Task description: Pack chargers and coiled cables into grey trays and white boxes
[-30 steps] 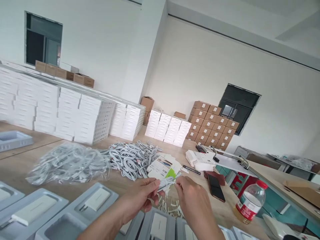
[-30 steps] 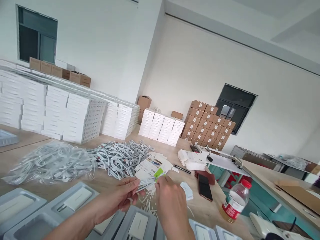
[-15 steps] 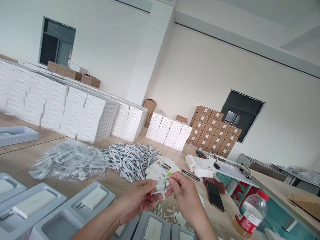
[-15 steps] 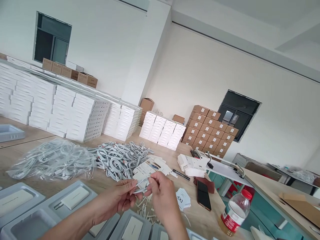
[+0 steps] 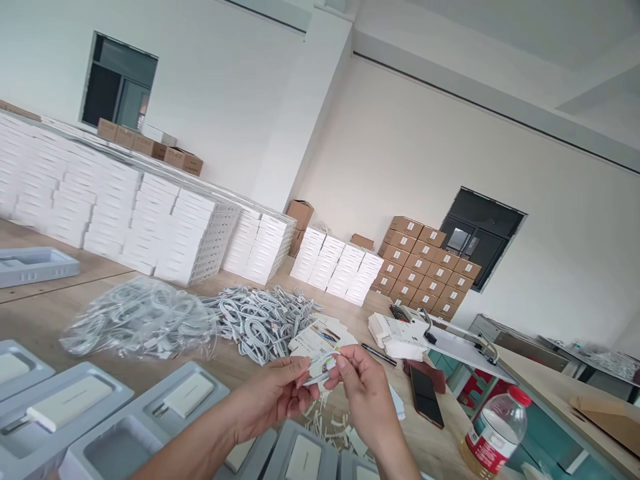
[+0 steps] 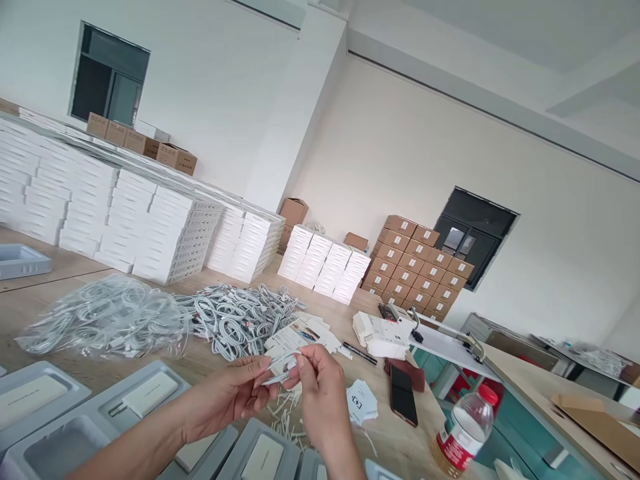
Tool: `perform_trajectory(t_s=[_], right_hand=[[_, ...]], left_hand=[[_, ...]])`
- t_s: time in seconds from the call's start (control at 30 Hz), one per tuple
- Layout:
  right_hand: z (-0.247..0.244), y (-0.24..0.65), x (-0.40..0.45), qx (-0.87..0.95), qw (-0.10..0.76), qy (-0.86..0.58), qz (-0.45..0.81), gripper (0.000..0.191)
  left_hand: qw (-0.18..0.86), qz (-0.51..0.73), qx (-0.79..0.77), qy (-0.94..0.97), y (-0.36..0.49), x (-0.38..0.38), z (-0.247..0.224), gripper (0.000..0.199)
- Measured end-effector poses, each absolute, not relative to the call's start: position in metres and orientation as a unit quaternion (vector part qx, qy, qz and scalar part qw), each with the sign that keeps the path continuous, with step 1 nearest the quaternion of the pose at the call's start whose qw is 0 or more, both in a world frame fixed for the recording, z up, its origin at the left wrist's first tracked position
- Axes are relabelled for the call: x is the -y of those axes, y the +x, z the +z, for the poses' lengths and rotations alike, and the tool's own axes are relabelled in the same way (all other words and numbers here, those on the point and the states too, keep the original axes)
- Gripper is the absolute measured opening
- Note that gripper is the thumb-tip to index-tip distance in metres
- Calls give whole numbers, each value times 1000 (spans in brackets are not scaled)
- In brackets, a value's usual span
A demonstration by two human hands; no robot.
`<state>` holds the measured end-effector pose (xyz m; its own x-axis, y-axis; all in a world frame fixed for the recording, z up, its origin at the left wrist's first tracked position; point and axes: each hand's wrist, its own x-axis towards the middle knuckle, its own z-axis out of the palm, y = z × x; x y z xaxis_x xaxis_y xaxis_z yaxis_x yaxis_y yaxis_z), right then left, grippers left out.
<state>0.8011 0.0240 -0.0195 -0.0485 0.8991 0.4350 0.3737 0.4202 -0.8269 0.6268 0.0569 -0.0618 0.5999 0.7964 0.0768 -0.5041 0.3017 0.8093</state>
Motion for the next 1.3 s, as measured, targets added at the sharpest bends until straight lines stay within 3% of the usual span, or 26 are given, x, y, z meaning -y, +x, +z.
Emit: perform_trajectory(t_s=[0.17,0.33,0.43,0.53,0.63,0.73,0.8,0.97,1.1,1.3], right_hand=[[-20,798,-22,696,491,-479,214,31],[-18,797,-21,667,484,-435,363,35],[-18,799,-24,669,471,-463,341,34],[-18,805,-28,675,504,-517,149,21],[-15,819,-30,716,490,-497,-30,34],[-10,835,-27,792,405,-452,-60,47],[-7,842,-25,814,368,-448,-31,43],[-5,838,-24,792,360,-490,56,26],[-9,824,-25,792,385,-473,42,24],[-11,816,-26,810,362,-462,7,20]], left_hand=[[797,403,-172,415,625,-58,-61,46],[801,412,-164,402,625,-59,-59,45],[764,435,-167,447,622,-58,-56,44],[639,424,-214,605,618,-55,-49,41],[434,415,-271,752,612,-52,-43,40],[288,414,-293,812,610,-50,-42,30],[257,416,-299,820,612,-51,-46,19],[319,451,-333,764,620,-53,-56,6],[446,456,-296,711,623,-50,-55,36],[495,341,-328,729,619,-51,-51,43]])
